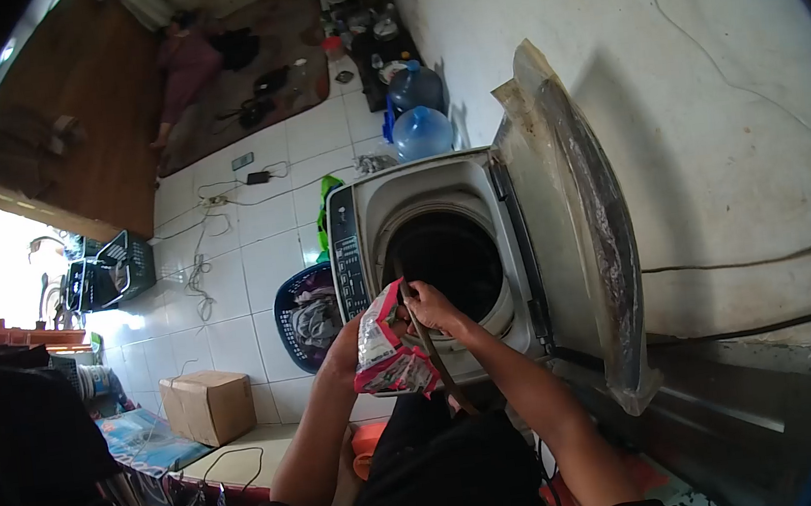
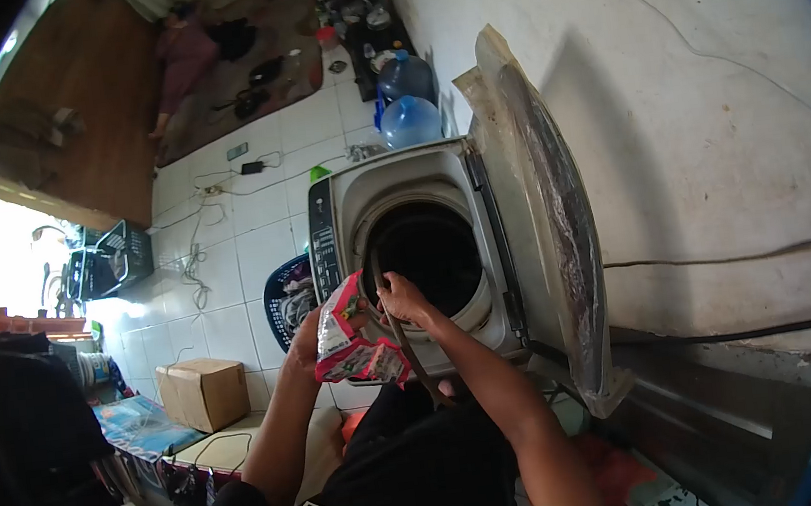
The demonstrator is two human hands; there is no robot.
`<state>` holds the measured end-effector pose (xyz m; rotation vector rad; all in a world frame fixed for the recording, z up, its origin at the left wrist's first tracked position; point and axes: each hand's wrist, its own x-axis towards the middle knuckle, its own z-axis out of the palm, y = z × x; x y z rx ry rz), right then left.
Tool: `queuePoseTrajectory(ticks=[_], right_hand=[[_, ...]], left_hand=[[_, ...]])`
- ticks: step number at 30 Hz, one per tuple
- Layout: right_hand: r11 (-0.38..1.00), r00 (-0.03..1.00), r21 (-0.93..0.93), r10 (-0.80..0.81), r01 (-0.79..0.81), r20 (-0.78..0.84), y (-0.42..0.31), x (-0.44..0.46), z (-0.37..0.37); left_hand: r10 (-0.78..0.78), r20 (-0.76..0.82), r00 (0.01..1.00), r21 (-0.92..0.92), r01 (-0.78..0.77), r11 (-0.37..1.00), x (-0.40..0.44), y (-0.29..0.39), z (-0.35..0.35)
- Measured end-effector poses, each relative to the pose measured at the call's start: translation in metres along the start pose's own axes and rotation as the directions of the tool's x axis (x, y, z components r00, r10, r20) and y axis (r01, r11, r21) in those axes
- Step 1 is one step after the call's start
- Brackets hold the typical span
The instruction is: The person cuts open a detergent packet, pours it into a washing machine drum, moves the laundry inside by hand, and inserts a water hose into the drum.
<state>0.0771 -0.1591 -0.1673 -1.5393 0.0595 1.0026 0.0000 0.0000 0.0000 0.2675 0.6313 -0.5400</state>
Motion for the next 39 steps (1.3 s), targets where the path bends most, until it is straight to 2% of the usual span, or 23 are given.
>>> queuePoseTrajectory(ticks=[2,3,6,8,9,10,12,13,15,17,19,23,25,27,29,30,31,32,33,34,35,37,39], right_hand=[[1.000,0.998,0.011,-0.006,0.007,-0.057,0.000,-0.011,0.013],[0.998,0.993,-0.039,0.040,-0.045,-0.113,-0.006,-0.001,-0.031],[0.995,0.993,-0.097,-0.011,0.000,-0.115,-0.017,0.005,-0.015],[0.966,0.958,-0.046,-0.258,0.254,-0.124,0.003,0.017,-0.018],[0.965,0.956,-0.045,-0.261,0.257,-0.132,0.000,0.016,-0.023],[0.939,0.938,-0.024,-0.345,0.344,-0.033,-0.005,0.012,-0.031],[0.867,0.852,0.040,-0.496,0.497,0.166,-0.013,0.002,-0.044],[0.867,0.853,0.033,-0.495,0.497,0.163,-0.012,-0.001,-0.046],[0.841,0.968,0.504,-0.247,0.197,0.033,-0.003,-0.004,-0.047],[0.871,0.946,0.411,-0.318,0.270,0.053,0.000,-0.005,-0.056],[0.862,0.996,0.507,-0.050,0.003,0.079,0.001,-0.005,-0.059],[0.875,0.988,0.470,0.054,-0.116,0.143,0.006,-0.001,-0.059],[0.737,0.957,0.612,0.185,-0.286,0.224,-0.007,-0.014,-0.059],[0.741,0.958,0.606,0.210,-0.288,0.197,-0.012,-0.023,-0.059],[0.742,0.988,0.662,0.152,-0.106,-0.012,0.029,-0.014,-0.060],[0.739,0.987,0.665,0.159,-0.109,-0.015,0.030,-0.020,-0.064],[0.651,0.973,0.755,0.216,-0.082,-0.080,0.024,-0.030,-0.070],[0.558,0.951,0.829,0.276,-0.042,-0.138,0.017,-0.038,-0.074],[0.557,0.949,0.829,0.281,-0.040,-0.143,0.004,-0.049,-0.074],[0.692,0.955,0.722,0.229,-0.024,-0.187,-0.012,-0.060,-0.071],[0.805,0.961,0.593,0.166,-0.003,-0.220,-0.022,-0.064,-0.070],[0.841,0.960,0.539,0.188,-0.047,-0.209,-0.021,-0.058,-0.074],[0.870,0.956,0.484,0.215,-0.095,-0.200,-0.021,-0.054,-0.076]], left_hand=[[-0.015,0.036,0.999,0.021,0.015,1.000,-0.016,0.001,0.004],[-0.062,0.087,0.994,-0.035,0.065,0.997,0.028,0.004,0.010],[-0.143,0.114,0.983,-0.097,0.154,0.983,0.014,0.019,0.040],[-0.202,0.199,0.959,-0.087,0.223,0.971,0.043,0.023,0.028],[-0.252,0.277,0.927,-0.076,0.283,0.956,0.054,0.026,0.026],[-0.211,0.161,0.964,-0.013,0.216,0.976,0.065,0.027,0.037],[-0.218,0.105,0.970,-0.046,0.224,0.973,0.120,0.030,0.013],[-0.208,0.083,0.975,-0.063,0.214,0.975,0.143,0.031,0.003],[-0.223,0.143,0.964,-0.038,0.230,0.972,0.183,0.029,-0.024],[-0.236,0.193,0.952,-0.015,0.243,0.970,0.202,0.029,-0.037],[-0.181,0.032,0.983,0.024,0.181,0.983,0.210,0.026,-0.050],[-0.019,-0.128,0.992,0.189,0.044,0.981,0.228,0.022,-0.069],[0.062,-0.228,0.972,0.277,0.004,0.961,0.225,0.019,-0.063],[0.098,-0.295,0.951,0.325,0.003,0.946,0.225,0.016,-0.052],[0.327,-0.251,0.911,0.555,-0.142,0.820,0.229,0.011,-0.048],[0.357,-0.251,0.900,0.606,-0.141,0.783,0.230,0.012,-0.045],[0.348,-0.253,0.903,0.604,-0.134,0.786,0.235,0.009,-0.051],[0.446,-0.261,0.856,0.735,-0.124,0.667,0.241,0.007,-0.056],[0.540,-0.248,0.804,0.843,-0.095,0.529,0.246,0.004,-0.063],[0.533,-0.249,0.809,0.843,-0.090,0.531,0.251,0.001,-0.070],[0.436,-0.273,0.858,0.777,-0.071,0.626,0.256,0.000,-0.075],[0.327,-0.280,0.903,0.705,-0.038,0.708,0.256,0.002,-0.072],[-0.173,-0.215,0.961,0.398,0.248,0.883,0.250,0.007,-0.068]])
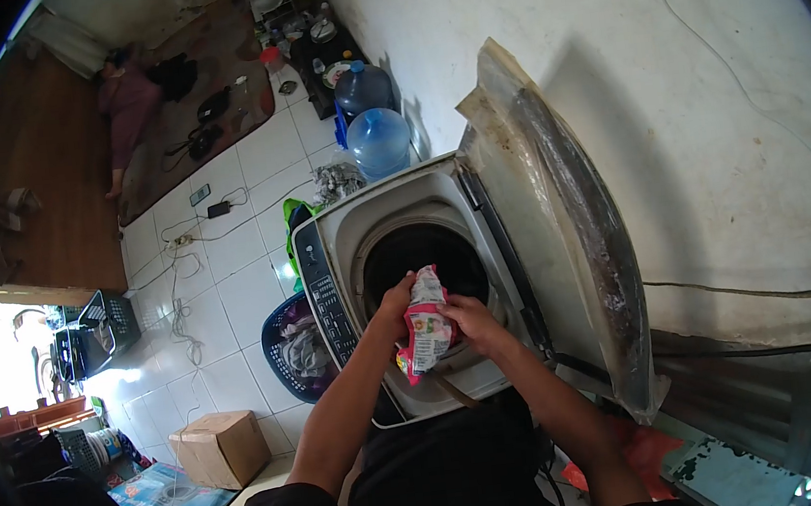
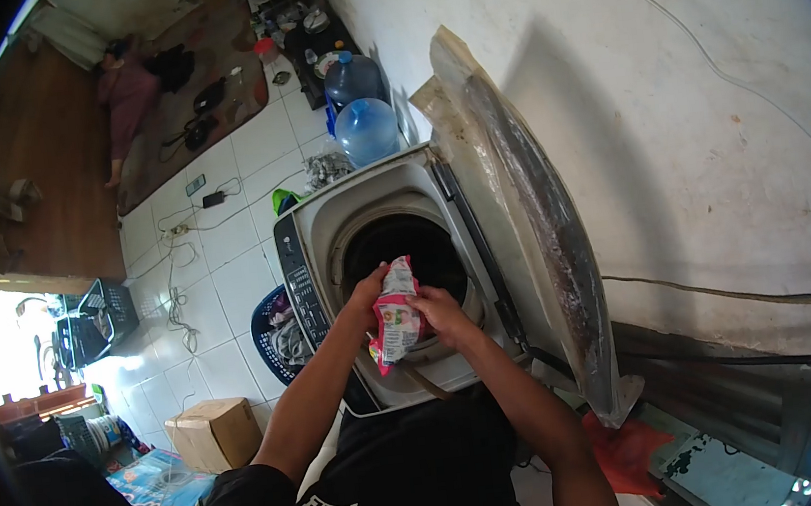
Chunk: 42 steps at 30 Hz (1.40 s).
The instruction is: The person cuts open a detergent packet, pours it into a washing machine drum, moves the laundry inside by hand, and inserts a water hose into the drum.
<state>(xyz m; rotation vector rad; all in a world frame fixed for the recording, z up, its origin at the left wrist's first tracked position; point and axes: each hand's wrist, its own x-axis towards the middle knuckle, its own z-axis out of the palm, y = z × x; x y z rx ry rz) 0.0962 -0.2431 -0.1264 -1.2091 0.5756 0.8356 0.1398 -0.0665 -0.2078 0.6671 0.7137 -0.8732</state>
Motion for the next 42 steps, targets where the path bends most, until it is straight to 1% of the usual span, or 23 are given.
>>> queuePoseTrajectory(ticks=[1,2,3,5,6,8,11,12,14,15,16,19,21,22,24,26,31,33,34,36,38,40,42], right_hand=[[0.988,0.990,0.086,-0.131,0.126,0.048,-0.002,0.002,0.001],[0.954,0.961,0.173,-0.264,0.247,0.086,-0.006,0.005,0.002],[0.953,0.960,0.173,-0.266,0.249,0.083,-0.011,0.006,0.005],[0.863,0.881,0.261,-0.466,0.432,0.080,-0.019,0.007,0.010],[0.860,0.880,0.266,-0.468,0.435,0.074,-0.030,0.001,0.013],[0.788,0.840,0.367,-0.541,0.494,0.030,-0.068,-0.025,0.022],[0.751,0.782,0.403,-0.611,0.523,0.122,-0.133,-0.073,0.029],[0.746,0.779,0.402,-0.616,0.531,0.115,-0.142,-0.081,0.030],[0.731,0.743,0.298,-0.662,0.614,0.095,-0.154,-0.089,0.033],[0.736,0.742,0.270,-0.663,0.620,0.101,-0.147,-0.083,0.031],[0.730,0.738,0.270,-0.669,0.628,0.090,-0.137,-0.075,0.032],[0.704,0.711,0.200,-0.702,0.682,0.048,-0.081,-0.036,0.032],[0.641,0.642,-0.039,-0.765,0.766,0.049,-0.024,0.006,0.023],[0.641,0.643,-0.043,-0.766,0.766,0.027,-0.005,0.012,0.021],[0.551,0.599,-0.376,-0.800,0.745,0.015,0.021,0.014,0.019],[0.578,0.634,-0.444,-0.772,0.685,-0.028,0.028,0.002,0.016],[0.672,0.699,-0.554,-0.684,0.492,-0.209,0.042,-0.012,-0.002],[0.716,0.799,-0.563,-0.581,0.412,-0.155,0.050,-0.021,-0.016],[0.718,0.796,-0.558,-0.584,0.417,-0.157,0.057,-0.031,-0.021],[0.533,0.764,-0.710,-0.646,0.461,0.012,0.074,-0.060,-0.033],[0.431,0.797,-0.757,-0.574,0.491,0.190,0.087,-0.102,-0.060],[0.690,0.928,-0.621,-0.275,0.373,0.251,0.074,-0.160,-0.091],[0.857,0.903,-0.320,-0.320,0.405,0.285,0.080,-0.203,-0.127]], left_hand=[[-0.005,0.005,1.000,0.007,0.005,1.000,-0.010,0.006,0.006],[-0.047,0.121,0.991,0.015,0.046,0.999,-0.021,0.015,0.012],[-0.089,0.234,0.968,0.024,0.086,0.996,-0.026,0.018,0.013],[-0.091,0.309,0.947,-0.025,0.104,0.994,-0.032,0.021,0.009],[-0.085,0.382,0.920,-0.073,0.122,0.990,-0.034,0.022,0.009],[-0.041,0.345,0.938,-0.091,0.077,0.993,-0.028,0.019,0.008],[-0.021,0.366,0.930,0.148,-0.036,0.988,-0.008,0.013,-0.010],[-0.026,0.373,0.928,0.154,-0.035,0.987,-0.005,0.011,-0.012],[0.009,0.323,0.946,0.111,-0.047,0.993,0.004,0.008,-0.022],[0.100,0.346,0.933,0.139,-0.156,0.978,-0.002,0.008,-0.016],[0.092,0.353,0.931,0.148,-0.153,0.977,-0.013,0.008,-0.005],[0.274,0.332,0.902,-0.031,-0.280,0.959,-0.034,0.004,0.014],[0.247,0.363,0.899,-0.005,-0.263,0.965,-0.038,0.005,0.009],[0.232,0.388,0.892,0.012,-0.257,0.966,-0.040,0.005,0.007],[0.150,0.334,0.931,0.036,-0.172,0.984,-0.039,0.002,0.002],[0.144,0.279,0.949,0.208,-0.207,0.956,-0.029,-0.003,-0.011],[0.080,0.368,0.926,0.348,-0.217,0.912,-0.052,-0.004,0.015],[0.033,0.376,0.926,0.403,-0.195,0.894,-0.054,-0.003,0.019],[0.001,0.379,0.925,0.445,-0.184,0.877,-0.053,-0.002,0.017],[0.041,0.399,0.916,0.433,-0.228,0.872,-0.042,-0.006,0.011],[0.078,0.414,0.907,0.415,-0.265,0.870,-0.040,-0.012,0.006],[0.102,0.349,0.931,0.441,-0.260,0.859,-0.036,-0.018,0.010],[0.118,0.328,0.937,0.414,-0.255,0.874,-0.035,-0.017,0.008]])
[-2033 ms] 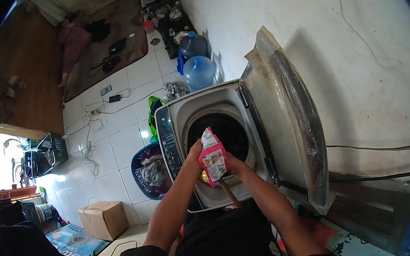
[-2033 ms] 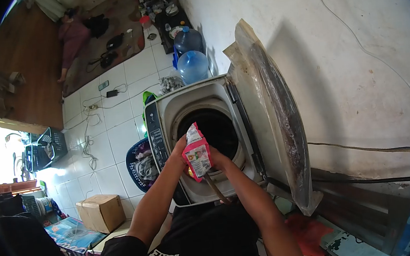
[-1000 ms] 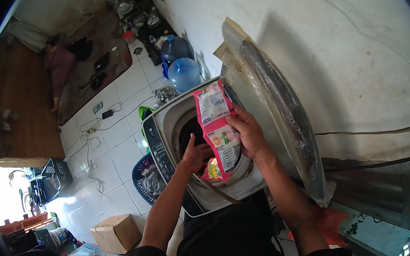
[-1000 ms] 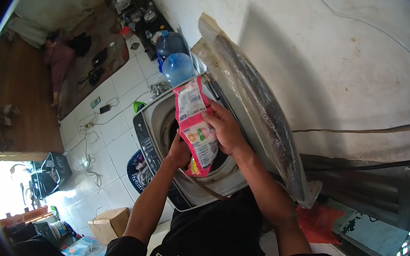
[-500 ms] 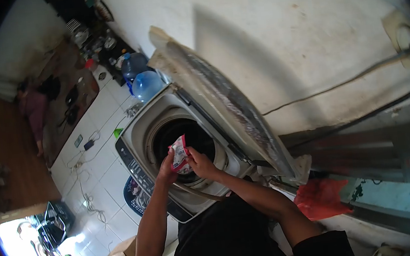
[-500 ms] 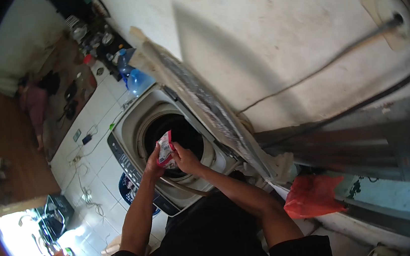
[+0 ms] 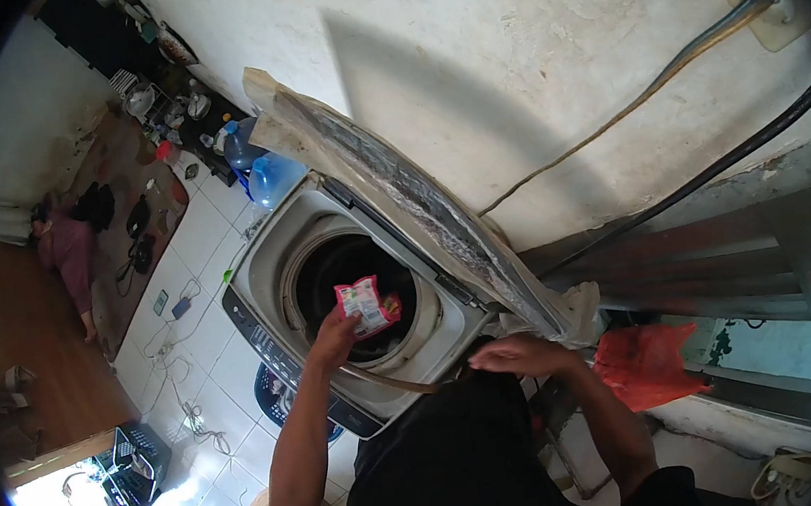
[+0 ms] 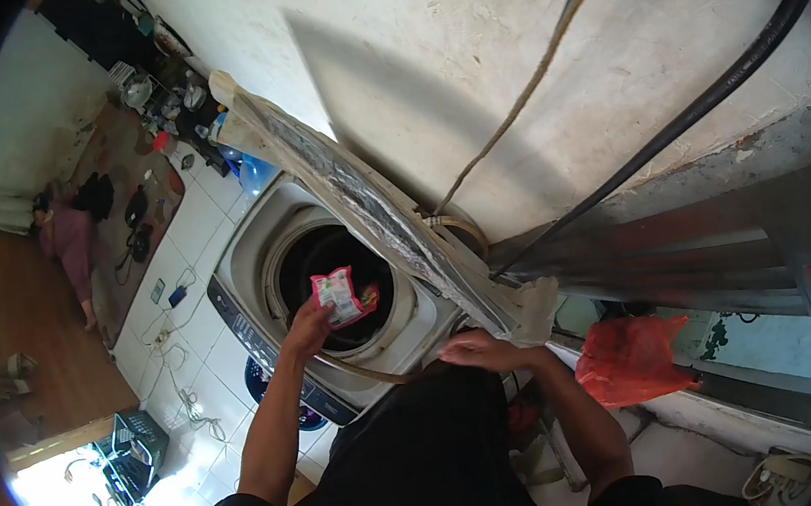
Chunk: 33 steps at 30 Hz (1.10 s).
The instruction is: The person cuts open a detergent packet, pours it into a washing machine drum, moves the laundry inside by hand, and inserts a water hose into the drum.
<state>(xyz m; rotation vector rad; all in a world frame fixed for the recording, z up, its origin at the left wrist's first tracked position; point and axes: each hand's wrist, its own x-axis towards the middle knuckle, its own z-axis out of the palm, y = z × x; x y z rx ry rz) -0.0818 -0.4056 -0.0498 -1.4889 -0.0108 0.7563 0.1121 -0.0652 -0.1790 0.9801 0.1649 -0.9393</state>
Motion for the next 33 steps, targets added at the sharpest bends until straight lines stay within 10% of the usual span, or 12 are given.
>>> queuePoseTrajectory(ticks=[3,5,8,12,17,33], right_hand=[[0.936,0.949,0.223,0.298,-0.272,-0.097,-0.007,-0.066,-0.039],[0.926,0.729,-0.366,-0.189,-0.089,-0.658,0.021,-0.072,-0.054],[0.962,0.497,-0.274,-0.244,0.013,-0.833,0.089,-0.024,-0.079],[0.868,0.648,0.225,-0.136,0.442,-0.749,0.057,0.025,-0.072],[0.853,0.741,-0.510,-0.271,-0.111,-0.614,0.052,0.033,-0.083],[0.644,0.646,-0.764,-0.598,0.036,-0.474,0.065,0.105,-0.103]], left_hand=[[-0.036,-0.075,0.997,-0.052,0.032,0.998,0.001,0.004,-0.003],[-0.062,-0.151,0.987,-0.081,0.050,0.995,0.002,0.004,-0.009],[-0.102,-0.204,0.974,-0.050,0.094,0.994,0.005,0.001,-0.011],[-0.105,-0.173,0.979,0.019,0.110,0.994,0.007,-0.003,-0.014],[-0.051,-0.229,0.972,0.009,0.054,0.998,-0.001,0.010,0.012],[-0.037,-0.183,0.982,0.072,0.051,0.996,-0.001,-0.010,-0.005]])
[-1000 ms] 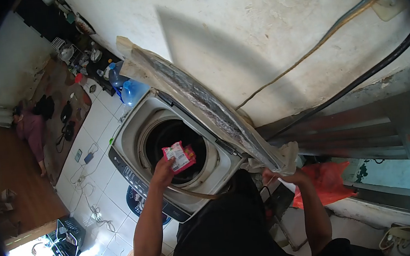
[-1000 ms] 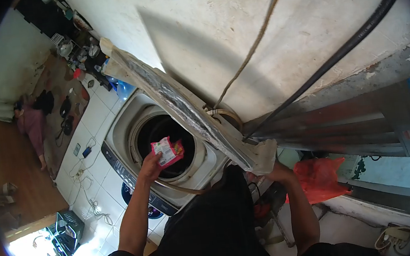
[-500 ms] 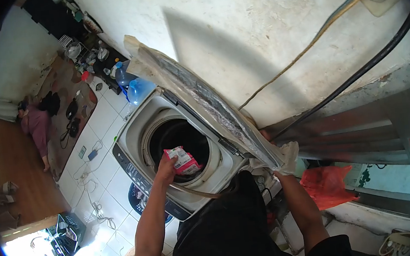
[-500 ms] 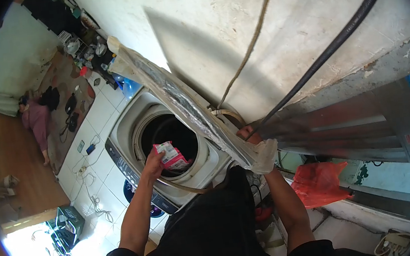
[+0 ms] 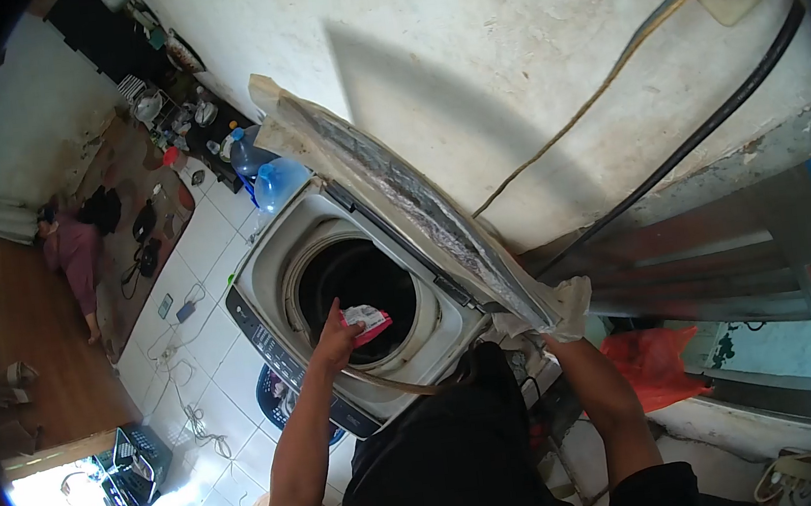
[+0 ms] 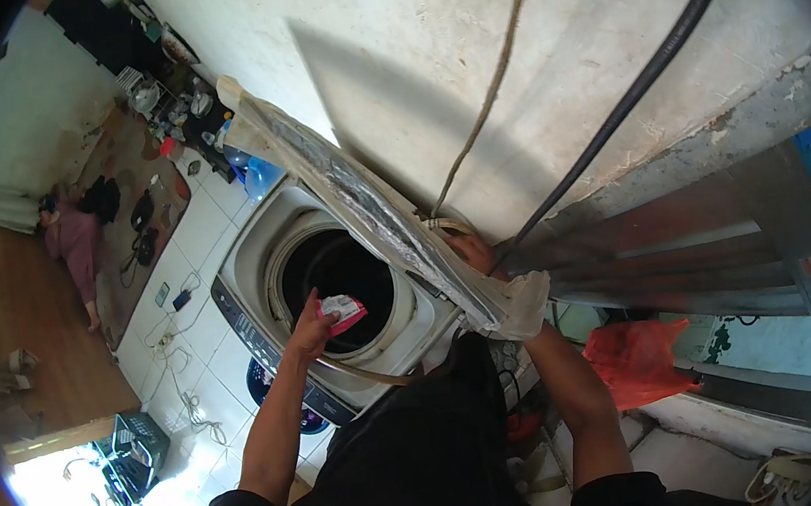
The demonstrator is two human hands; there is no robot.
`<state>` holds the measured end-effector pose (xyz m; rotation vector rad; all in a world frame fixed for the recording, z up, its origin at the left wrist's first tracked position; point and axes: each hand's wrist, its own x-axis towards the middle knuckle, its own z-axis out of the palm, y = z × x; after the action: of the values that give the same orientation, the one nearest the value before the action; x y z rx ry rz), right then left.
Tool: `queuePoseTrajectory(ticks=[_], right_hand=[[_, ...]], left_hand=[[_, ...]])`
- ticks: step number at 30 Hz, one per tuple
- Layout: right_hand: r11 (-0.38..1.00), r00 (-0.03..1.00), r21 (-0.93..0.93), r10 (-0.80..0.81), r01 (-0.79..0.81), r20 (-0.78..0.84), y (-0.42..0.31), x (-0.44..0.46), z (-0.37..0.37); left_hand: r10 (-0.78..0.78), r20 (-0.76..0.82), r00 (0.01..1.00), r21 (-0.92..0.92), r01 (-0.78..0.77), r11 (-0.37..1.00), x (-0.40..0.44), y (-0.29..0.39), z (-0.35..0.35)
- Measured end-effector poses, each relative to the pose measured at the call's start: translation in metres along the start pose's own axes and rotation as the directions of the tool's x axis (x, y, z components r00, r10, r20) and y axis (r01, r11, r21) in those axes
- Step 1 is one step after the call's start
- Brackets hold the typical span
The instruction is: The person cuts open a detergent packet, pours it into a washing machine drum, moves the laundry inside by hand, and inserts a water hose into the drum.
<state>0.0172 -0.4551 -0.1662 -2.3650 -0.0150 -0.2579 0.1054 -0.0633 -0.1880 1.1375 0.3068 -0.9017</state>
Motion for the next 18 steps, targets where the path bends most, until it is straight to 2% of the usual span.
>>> queuePoseTrajectory(ticks=[3,5,7,8,9,11,13,14,16,17,18], right_hand=[[0.999,0.999,0.022,-0.030,0.031,-0.030,0.014,0.003,0.007],[0.938,0.987,0.340,0.013,-0.068,0.163,0.033,0.001,0.013],[0.938,0.988,0.335,0.045,-0.092,0.148,0.034,0.007,0.018],[0.992,0.991,-0.024,-0.123,0.124,0.061,0.020,0.006,0.010],[0.874,0.954,-0.391,-0.297,0.290,0.044,0.001,0.006,0.000],[0.887,0.953,-0.364,-0.302,0.286,0.014,-0.017,0.011,-0.011],[0.951,0.978,-0.245,-0.204,0.188,-0.041,-0.020,0.009,-0.013],[0.951,0.977,-0.243,-0.208,0.191,-0.043,-0.023,0.009,-0.014],[0.973,0.986,-0.211,-0.117,0.090,-0.116,-0.026,0.006,-0.011],[0.974,0.986,-0.204,-0.126,0.102,-0.107,-0.025,0.006,-0.011],[0.972,0.996,-0.231,-0.067,0.050,-0.066,-0.026,0.007,-0.014]], left_hand=[[0.054,-0.027,0.998,0.066,-0.052,0.996,0.004,-0.003,-0.004],[0.062,-0.111,0.992,0.083,-0.053,0.995,0.006,-0.005,-0.005],[0.060,-0.112,0.992,0.107,-0.048,0.993,-0.003,0.004,0.008],[0.069,-0.139,0.988,0.110,-0.054,0.992,-0.008,0.009,0.015],[0.077,-0.167,0.983,0.112,-0.058,0.992,-0.011,0.010,0.019],[0.073,-0.145,0.987,0.109,-0.058,0.992,-0.010,0.008,0.014],[0.076,-0.114,0.991,0.037,-0.072,0.997,-0.009,0.009,0.013],[0.080,-0.116,0.990,0.039,-0.076,0.996,-0.008,0.009,0.012],[0.029,-0.064,0.998,0.072,-0.024,0.997,-0.016,0.016,0.020],[0.033,-0.076,0.997,0.066,-0.028,0.997,-0.017,0.017,0.024],[0.079,-0.083,0.993,0.116,-0.069,0.991,-0.016,0.016,0.026]])
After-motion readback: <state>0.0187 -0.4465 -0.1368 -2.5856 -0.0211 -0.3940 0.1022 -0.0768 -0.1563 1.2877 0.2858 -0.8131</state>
